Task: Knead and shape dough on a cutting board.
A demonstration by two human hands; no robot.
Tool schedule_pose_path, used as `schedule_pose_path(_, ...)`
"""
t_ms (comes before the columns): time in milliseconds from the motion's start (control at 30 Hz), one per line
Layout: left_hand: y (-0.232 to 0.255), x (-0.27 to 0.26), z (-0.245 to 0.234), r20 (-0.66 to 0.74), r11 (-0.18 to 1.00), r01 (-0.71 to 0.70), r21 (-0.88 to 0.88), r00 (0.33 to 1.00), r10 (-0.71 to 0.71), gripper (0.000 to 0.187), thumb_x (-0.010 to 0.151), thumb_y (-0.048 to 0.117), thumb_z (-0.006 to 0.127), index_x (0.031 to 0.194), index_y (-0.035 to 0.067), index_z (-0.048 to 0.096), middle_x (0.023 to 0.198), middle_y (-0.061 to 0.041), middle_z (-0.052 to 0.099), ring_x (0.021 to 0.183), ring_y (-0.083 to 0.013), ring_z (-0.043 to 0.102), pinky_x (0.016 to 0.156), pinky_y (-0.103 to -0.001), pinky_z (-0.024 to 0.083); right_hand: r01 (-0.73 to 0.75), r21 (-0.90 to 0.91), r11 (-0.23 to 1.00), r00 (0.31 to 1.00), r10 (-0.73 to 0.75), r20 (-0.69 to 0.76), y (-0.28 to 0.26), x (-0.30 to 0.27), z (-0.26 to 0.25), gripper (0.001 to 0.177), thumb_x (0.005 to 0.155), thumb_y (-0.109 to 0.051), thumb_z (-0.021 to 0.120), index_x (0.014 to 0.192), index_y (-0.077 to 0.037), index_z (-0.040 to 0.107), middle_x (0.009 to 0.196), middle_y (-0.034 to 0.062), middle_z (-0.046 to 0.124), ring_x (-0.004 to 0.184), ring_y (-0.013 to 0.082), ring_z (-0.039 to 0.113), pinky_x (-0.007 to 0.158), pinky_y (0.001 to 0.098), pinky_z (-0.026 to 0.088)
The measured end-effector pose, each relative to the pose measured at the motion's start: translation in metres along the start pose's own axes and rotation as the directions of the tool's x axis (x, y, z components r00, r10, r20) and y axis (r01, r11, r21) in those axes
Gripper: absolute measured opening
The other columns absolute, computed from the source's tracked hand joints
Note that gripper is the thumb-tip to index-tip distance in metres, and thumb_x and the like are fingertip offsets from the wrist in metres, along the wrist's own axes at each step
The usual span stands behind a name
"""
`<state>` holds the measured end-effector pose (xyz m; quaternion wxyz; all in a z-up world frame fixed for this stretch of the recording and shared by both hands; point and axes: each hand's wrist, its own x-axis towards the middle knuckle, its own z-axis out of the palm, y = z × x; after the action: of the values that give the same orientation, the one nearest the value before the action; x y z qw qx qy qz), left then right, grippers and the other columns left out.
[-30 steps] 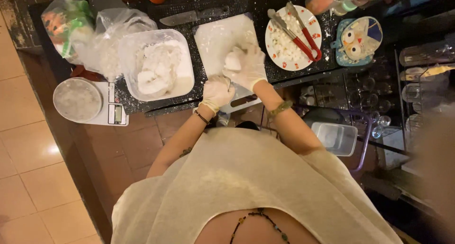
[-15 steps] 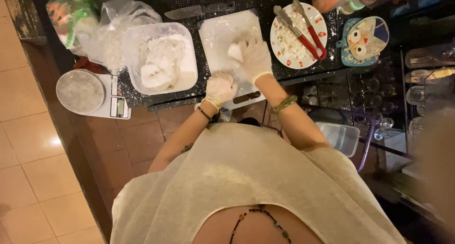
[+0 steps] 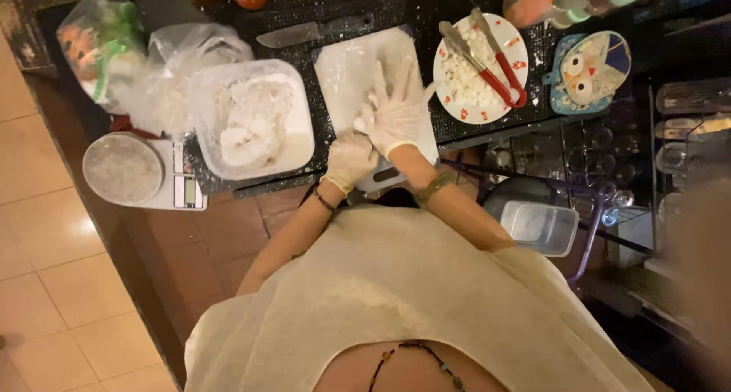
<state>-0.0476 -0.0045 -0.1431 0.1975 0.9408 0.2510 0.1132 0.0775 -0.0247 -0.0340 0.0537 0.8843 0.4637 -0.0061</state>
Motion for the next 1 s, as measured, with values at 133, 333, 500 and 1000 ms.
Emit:
schedule_pose_path(133,-0.002,0.008,-0.016,0.034,0.997,-0.076,-0.003,0.997,0.076,0.03,0.086,0.035,0.063,0.072,0.009,0.069,0.073,-0.013,0.067,0.069,-0.033,0.067,0.059,-0.047,0.054,-0.013,0.086,0.996,0.99,0.001,0.14,-0.005,0.044,-0.029,0.089,0.098,-0.059,0.048,0.167,-0.014,0.015,0.168,0.0274,0.009,0.155,0.0475,0.007,0.116,0.0788,0.001)
schedule_pose_path(333,0.005,0.015,-0.026,0.142,0.995,0.064,-0.081,0.989,-0.052,0.031,0.089,0.033,0.062,0.073,0.007,0.069,0.073,-0.018,0.067,0.065,-0.0357,0.066,0.057,-0.047,0.055,0.062,-0.003,0.998,0.996,-0.061,0.06,-0.002,0.102,-0.024,0.081,0.102,-0.056,0.045,0.162,-0.011,0.014,0.165,0.0275,0.011,0.151,0.0466,0.012,0.113,0.0781,0.006)
schedule_pose_path(500,0.006,0.021,-0.035,0.138,0.991,0.065,-0.118,0.989,-0.048,0.029,0.083,0.034,0.065,0.071,0.008,0.068,0.073,-0.016,0.067,0.068,-0.0363,0.067,0.059,-0.047,0.056,0.007,0.059,0.998,0.996,-0.012,0.089,-0.004,0.131,-0.034,0.079,0.106,-0.048,0.045,0.164,-0.006,0.011,0.168,0.023,0.01,0.155,0.0417,0.013,0.12,0.0705,0.01)
schedule_pose_path(1000,0.013,0.002,-0.028,-0.028,0.998,0.059,-0.024,0.998,-0.059,0.039,0.094,0.04,0.06,0.075,0.007,0.069,0.075,-0.019,0.067,0.064,-0.0337,0.065,0.056,-0.046,0.054,0.141,0.95,0.28,0.945,0.247,-0.213,0.051,0.156,0.09,0.031,0.11,-0.028,0.047,0.097,-0.004,0.062,0.096,0.0097,0.064,0.094,0.0258,0.065,0.09,0.0373,0.052)
